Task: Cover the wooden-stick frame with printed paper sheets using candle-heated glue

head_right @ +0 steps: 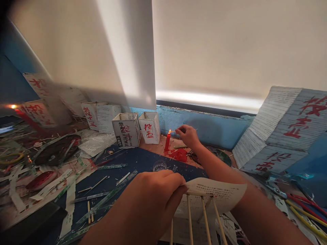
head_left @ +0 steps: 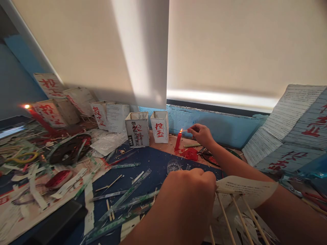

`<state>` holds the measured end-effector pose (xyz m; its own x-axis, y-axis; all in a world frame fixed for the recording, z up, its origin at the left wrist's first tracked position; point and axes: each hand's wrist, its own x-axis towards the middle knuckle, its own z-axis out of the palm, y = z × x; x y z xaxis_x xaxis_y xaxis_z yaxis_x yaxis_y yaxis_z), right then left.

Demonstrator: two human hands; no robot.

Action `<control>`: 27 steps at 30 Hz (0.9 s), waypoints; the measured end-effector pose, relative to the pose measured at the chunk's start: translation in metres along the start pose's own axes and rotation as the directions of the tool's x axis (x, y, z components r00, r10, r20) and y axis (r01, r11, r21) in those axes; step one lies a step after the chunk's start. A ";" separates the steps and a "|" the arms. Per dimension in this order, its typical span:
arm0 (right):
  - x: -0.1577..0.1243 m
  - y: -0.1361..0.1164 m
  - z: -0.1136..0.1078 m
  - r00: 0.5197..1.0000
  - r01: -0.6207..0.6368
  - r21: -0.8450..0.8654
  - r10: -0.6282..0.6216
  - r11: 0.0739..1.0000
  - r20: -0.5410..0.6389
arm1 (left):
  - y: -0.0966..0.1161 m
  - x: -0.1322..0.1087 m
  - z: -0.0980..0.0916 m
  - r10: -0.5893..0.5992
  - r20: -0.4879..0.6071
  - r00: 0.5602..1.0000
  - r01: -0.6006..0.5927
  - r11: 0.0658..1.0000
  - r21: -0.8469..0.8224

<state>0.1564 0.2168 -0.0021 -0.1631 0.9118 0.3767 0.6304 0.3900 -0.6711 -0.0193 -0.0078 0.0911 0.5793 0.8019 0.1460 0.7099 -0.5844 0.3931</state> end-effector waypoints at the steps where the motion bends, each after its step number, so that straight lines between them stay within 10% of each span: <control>1: 0.000 0.000 0.000 1.000 -0.002 0.000 0.002 1.000 0.000 | 0.000 0.000 0.000 0.001 0.001 1.000 -0.001 1.000 0.003; 27: 0.000 0.007 0.000 1.000 0.006 0.120 -0.007 0.993 0.006 | 0.001 0.001 -0.001 -0.002 0.025 1.000 0.002 1.000 0.012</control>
<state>0.1604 0.2191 -0.0071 -0.1722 0.9100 0.3772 0.5342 0.4080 -0.7404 -0.0184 -0.0074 0.0924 0.5879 0.7997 0.1223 0.7156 -0.5845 0.3823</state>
